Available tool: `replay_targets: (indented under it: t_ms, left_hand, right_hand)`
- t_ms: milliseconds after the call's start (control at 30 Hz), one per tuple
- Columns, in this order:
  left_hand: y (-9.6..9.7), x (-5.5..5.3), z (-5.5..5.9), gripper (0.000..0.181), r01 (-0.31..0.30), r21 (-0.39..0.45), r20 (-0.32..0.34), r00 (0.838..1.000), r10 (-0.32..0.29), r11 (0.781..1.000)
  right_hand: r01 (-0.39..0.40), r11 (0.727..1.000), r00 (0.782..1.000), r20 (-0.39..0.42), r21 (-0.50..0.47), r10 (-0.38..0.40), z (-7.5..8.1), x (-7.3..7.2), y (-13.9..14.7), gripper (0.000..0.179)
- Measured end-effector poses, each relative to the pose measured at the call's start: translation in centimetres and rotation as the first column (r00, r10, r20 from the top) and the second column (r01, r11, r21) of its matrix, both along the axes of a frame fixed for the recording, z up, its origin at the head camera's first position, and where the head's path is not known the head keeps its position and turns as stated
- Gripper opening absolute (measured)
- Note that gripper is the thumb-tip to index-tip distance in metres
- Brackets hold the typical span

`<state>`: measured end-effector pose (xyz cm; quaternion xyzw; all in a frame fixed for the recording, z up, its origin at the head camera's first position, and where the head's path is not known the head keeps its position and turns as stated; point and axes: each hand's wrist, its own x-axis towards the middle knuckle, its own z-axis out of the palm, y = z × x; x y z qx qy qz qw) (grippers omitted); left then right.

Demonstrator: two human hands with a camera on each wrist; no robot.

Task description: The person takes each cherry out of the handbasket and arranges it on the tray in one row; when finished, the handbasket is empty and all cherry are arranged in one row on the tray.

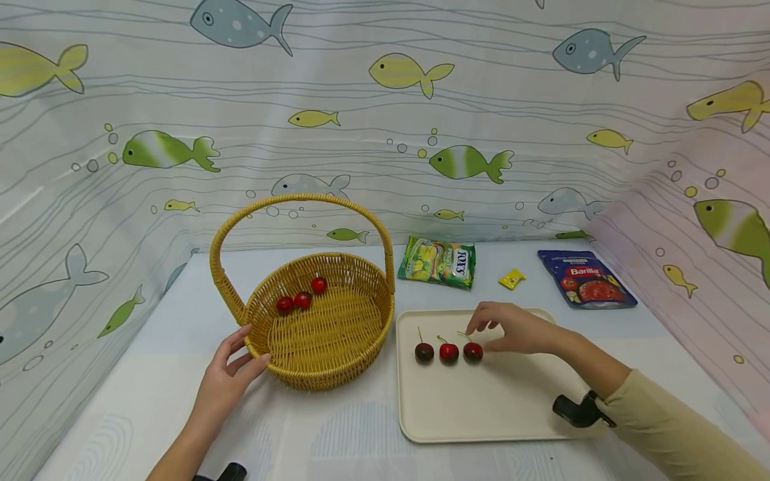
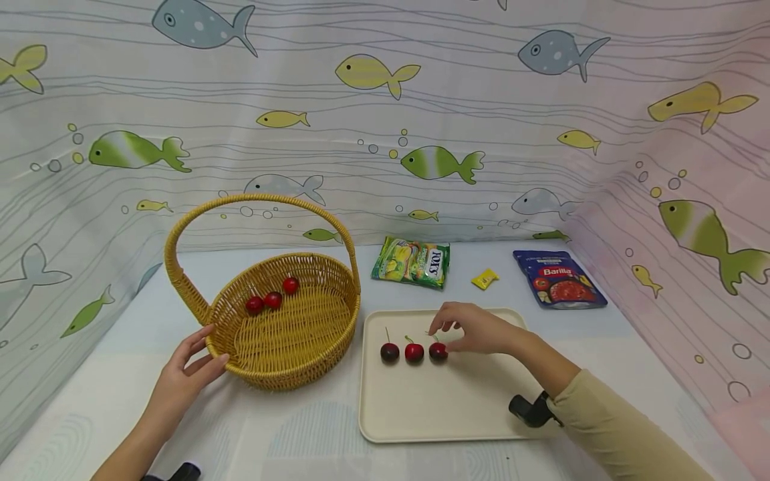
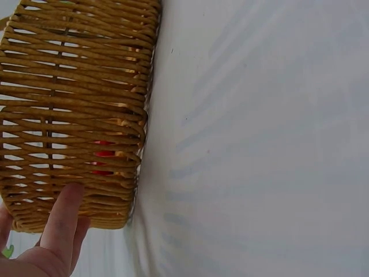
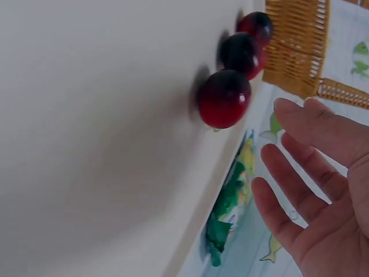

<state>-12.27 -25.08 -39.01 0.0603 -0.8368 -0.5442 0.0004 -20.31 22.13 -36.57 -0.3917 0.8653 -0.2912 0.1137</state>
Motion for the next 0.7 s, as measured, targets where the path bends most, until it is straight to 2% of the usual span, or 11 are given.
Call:
replay_targets:
  t_ms: [400,700]
  left_hand:
    - [-0.1,0.0,0.2,0.072,0.007,-0.002,-0.014,1.000,-0.007,1.000]
    - [0.0,0.0,0.2,0.073,-0.004,-0.012,-0.001,1.000,0.004,1.000]
  right_hand:
    - [-0.003,0.999,0.997,-0.079,-0.049,-0.001,2.8,-0.4,-2.2,0.030]
    - [-0.032,0.996,0.993,-0.117,-0.084,0.022,3.9,-0.7,-4.1,0.028]
